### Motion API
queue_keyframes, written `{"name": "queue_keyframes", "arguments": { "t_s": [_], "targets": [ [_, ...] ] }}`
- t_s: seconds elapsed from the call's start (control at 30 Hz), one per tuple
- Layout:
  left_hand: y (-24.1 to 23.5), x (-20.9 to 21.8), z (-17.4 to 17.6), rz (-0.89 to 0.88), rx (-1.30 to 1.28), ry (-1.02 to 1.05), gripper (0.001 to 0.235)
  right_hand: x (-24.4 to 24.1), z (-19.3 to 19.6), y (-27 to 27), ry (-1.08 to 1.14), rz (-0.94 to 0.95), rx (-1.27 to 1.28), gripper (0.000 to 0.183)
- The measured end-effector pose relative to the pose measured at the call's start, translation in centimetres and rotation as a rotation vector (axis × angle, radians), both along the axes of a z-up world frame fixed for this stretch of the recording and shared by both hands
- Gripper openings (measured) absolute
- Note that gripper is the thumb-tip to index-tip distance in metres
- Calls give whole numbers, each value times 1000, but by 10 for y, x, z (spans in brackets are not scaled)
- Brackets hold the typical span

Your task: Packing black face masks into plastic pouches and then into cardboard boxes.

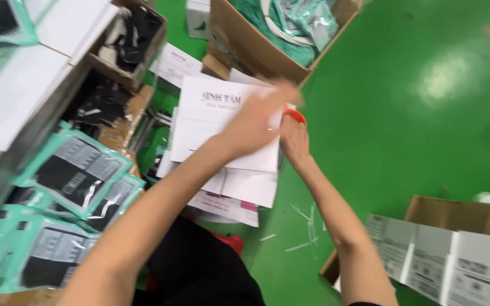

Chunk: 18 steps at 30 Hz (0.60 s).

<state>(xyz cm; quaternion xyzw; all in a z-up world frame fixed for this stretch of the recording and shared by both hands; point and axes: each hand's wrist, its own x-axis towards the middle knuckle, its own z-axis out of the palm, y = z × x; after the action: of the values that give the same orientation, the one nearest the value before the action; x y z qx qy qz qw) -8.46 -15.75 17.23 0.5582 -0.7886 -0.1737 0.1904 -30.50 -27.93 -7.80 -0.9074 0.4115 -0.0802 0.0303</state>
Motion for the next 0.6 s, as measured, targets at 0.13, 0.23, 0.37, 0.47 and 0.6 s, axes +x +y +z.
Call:
{"name": "queue_keyframes", "arguments": {
  "t_s": [0.13,0.23,0.37,0.47,0.6],
  "targets": [
    [44,98,-10,803,-263,93,58,56,102,44,-761,-279,515,31],
    [74,124,-17,704,-6,322,51,73,127,30,-742,-261,492,35],
    [146,116,33,483,-221,906,50,72,188,75,-953,-388,733,42],
    [176,106,-56,765,-222,827,55,46,88,94,-1467,-182,1187,58],
    [185,87,-167,974,24,1169,64,0,9,154,-667,36,721,28]
  ]
}}
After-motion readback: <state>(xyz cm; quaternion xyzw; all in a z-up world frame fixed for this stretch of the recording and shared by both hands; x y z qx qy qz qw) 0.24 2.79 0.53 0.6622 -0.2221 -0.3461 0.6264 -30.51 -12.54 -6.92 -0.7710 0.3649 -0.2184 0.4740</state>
